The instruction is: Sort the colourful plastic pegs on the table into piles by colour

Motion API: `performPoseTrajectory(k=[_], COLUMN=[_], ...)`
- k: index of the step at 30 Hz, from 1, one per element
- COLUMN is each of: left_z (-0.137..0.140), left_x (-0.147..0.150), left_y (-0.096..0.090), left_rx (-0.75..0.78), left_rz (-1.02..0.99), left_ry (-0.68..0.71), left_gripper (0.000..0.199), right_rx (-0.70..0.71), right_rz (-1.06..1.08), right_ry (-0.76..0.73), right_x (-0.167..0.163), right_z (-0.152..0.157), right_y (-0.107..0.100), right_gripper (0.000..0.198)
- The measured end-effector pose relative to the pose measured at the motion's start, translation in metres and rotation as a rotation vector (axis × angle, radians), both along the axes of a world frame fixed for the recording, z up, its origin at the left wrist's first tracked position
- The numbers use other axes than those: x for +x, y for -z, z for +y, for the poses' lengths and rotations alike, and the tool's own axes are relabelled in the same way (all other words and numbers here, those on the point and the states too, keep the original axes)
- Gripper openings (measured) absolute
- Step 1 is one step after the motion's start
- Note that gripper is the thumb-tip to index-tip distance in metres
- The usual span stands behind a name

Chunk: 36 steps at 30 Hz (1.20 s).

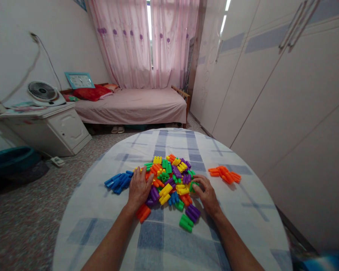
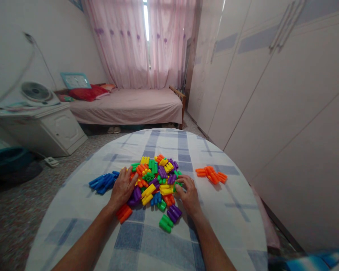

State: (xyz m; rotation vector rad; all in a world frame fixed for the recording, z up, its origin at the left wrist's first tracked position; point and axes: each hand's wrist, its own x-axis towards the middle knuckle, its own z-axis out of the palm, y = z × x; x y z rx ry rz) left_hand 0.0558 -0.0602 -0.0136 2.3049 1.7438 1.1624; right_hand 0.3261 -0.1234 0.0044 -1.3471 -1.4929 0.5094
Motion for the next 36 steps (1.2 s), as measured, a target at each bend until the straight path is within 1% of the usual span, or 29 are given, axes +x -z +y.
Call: performPoseTrajectory(k=[3, 7, 12, 16, 20, 23, 26, 29, 33, 36], left_z=[-0.0001, 0.0023, 0.006, 0.0057, 0.0033, 0.0026, 0.0042, 0.0068, 0.0086, 0.0079], left_x=[-0.0007, -0.0006, 0.0038, 0.0031, 0.001, 0.0, -0.0014, -0.0025, -0.0018, -0.0006], left_y=[-0.0013, -0.0002, -0.0016, -0.0065, -0.0083, -0.0071, -0.0037, -0.0001, -0.0007, -0.005], left_rx=[-0.016, -0.022, -0.1, -0.146, -0.12, -0.084, -0.068, -0.079, -0.115, -0.145], left_rz=[-0.003, -0.027, -0.102, -0.199, -0.322, -0.352, -0.329, -0.249, -0.173, -0.171], left_ry=[-0.027, 0.01, 0.04, 0.085, 0.046, -0.001, -0.033, -0.043, -0.018, 0.015], left_gripper=[0.026, 0.026, 0.04, 0.041, 0.04, 0.039, 0.039, 0.04, 0.04, 0.042], right_rx=[-0.012, -0.02, -0.022, -0.032, -0.037, -0.044, -0.069, -0.091, -0.116, -0.129], right_rz=[-0.004, -0.007, 0.011, 0.034, 0.067, 0.095, 0.115, 0.136, 0.123, 0.097], right_ry=[-0.009, -0.024, -0.03, -0.04, -0.031, 0.004, 0.057, 0.103, 0.129, 0.136], right_x=[0.0006, 0.0011, 0.0006, 0.0014, 0.0026, 0.003, 0.0027, 0.0019, 0.0006, 0.0002], right_z=[0.0007, 0.0027, 0.0032, 0.0034, 0.0046, 0.0055, 0.0065, 0.0072, 0.0072, 0.0067], right_y=[0.0015, 0.0036, 0.0027, 0.0039, 0.0061, 0.0063, 0.0058, 0.005, 0.0035, 0.0026], right_gripper=[0.014, 0.014, 0.014, 0.015, 0.017, 0.019, 0.022, 0.025, 0.028, 0.028])
